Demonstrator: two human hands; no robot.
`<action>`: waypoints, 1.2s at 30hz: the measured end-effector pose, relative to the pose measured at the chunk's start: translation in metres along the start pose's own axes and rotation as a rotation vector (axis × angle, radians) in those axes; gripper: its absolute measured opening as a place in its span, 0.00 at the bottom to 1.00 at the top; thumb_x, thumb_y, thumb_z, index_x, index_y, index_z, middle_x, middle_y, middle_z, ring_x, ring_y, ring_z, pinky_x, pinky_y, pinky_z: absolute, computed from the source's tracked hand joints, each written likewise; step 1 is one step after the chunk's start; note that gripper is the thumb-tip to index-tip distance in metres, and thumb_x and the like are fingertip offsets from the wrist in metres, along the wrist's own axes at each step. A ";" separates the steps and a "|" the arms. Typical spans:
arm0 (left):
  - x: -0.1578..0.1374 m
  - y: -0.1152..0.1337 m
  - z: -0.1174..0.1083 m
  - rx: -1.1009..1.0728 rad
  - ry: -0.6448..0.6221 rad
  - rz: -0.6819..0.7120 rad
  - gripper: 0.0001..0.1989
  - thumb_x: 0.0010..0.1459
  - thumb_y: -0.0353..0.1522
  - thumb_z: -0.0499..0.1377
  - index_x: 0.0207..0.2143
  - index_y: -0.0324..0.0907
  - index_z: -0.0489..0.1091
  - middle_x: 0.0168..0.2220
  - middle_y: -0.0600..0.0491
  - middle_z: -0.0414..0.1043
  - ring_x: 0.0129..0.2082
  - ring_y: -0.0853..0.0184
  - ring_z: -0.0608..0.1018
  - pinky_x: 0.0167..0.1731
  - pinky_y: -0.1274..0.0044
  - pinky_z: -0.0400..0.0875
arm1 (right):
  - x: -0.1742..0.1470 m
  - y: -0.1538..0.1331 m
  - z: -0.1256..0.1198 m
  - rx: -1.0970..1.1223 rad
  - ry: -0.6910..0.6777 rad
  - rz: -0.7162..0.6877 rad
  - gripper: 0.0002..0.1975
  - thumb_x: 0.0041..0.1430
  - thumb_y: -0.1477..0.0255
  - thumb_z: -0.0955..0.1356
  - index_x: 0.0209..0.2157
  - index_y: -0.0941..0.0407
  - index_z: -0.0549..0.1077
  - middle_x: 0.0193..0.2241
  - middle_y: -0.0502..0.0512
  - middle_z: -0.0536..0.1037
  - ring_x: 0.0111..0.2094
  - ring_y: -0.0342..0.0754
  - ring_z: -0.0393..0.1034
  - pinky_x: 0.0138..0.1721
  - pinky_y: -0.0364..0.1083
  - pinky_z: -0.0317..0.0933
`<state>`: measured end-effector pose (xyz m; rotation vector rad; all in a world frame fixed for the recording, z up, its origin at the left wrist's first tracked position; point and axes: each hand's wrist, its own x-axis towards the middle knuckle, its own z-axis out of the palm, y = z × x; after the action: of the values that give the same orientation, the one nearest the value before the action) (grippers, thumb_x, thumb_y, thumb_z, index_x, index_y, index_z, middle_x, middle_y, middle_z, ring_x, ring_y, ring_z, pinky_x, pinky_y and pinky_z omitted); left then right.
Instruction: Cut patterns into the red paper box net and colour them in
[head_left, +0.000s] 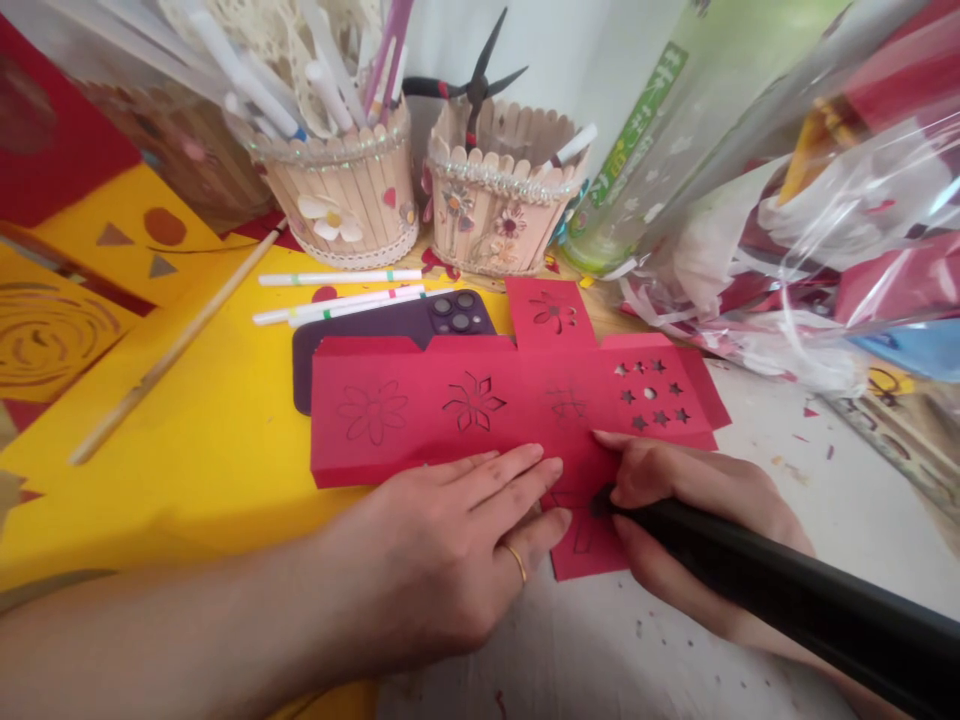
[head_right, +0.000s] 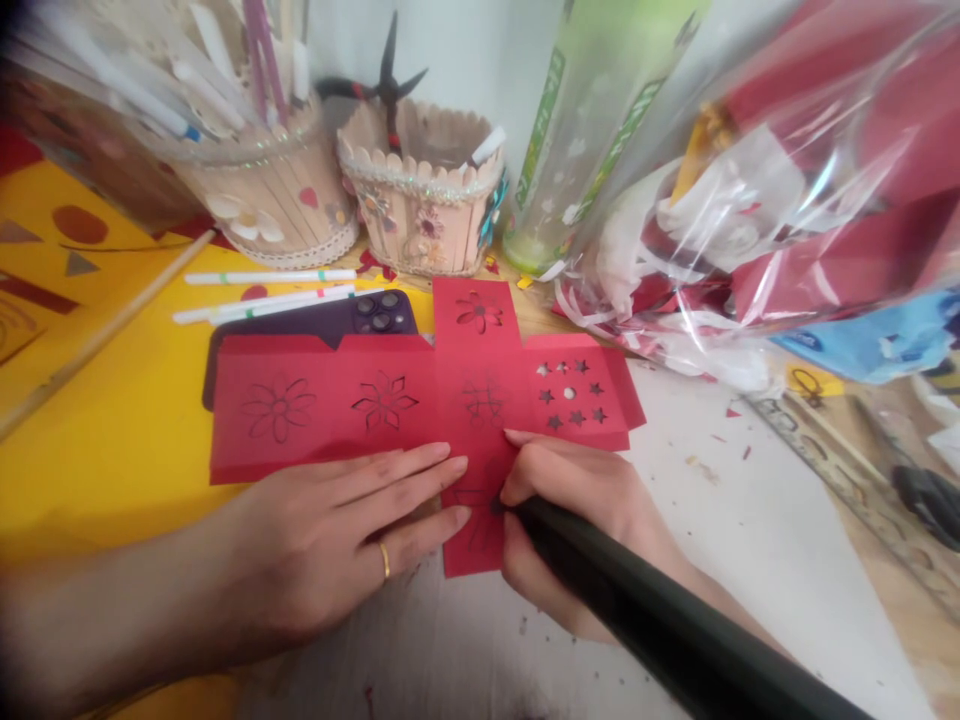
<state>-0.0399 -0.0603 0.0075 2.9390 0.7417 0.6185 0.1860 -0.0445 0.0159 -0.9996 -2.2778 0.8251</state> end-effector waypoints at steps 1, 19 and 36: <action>0.000 0.000 0.000 0.003 0.002 0.005 0.19 0.65 0.25 0.41 0.48 0.34 0.70 0.51 0.41 0.68 0.52 0.58 0.70 0.48 0.72 0.70 | -0.001 0.000 -0.001 -0.005 0.014 0.012 0.11 0.46 0.81 0.65 0.29 0.51 0.62 0.20 0.43 0.68 0.22 0.42 0.68 0.46 0.50 0.66; 0.004 -0.034 -0.021 -0.420 -0.120 0.157 0.14 0.60 0.23 0.49 0.36 0.35 0.74 0.48 0.47 0.72 0.54 0.67 0.69 0.50 0.77 0.68 | -0.008 -0.034 -0.038 0.055 0.324 0.250 0.02 0.52 0.69 0.68 0.29 0.48 0.69 0.22 0.46 0.72 0.19 0.42 0.64 0.17 0.41 0.57; 0.003 -0.023 -0.017 0.093 -0.281 -0.189 0.34 0.56 0.53 0.51 0.58 0.42 0.58 0.62 0.39 0.50 0.62 0.49 0.51 0.54 0.50 0.48 | -0.029 -0.044 -0.003 0.347 -0.011 0.499 0.05 0.57 0.66 0.65 0.34 0.50 0.67 0.20 0.45 0.70 0.18 0.42 0.66 0.16 0.38 0.60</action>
<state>-0.0541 -0.0397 0.0209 2.8996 1.0191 0.1554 0.1848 -0.0907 0.0428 -1.4105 -1.8170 1.3735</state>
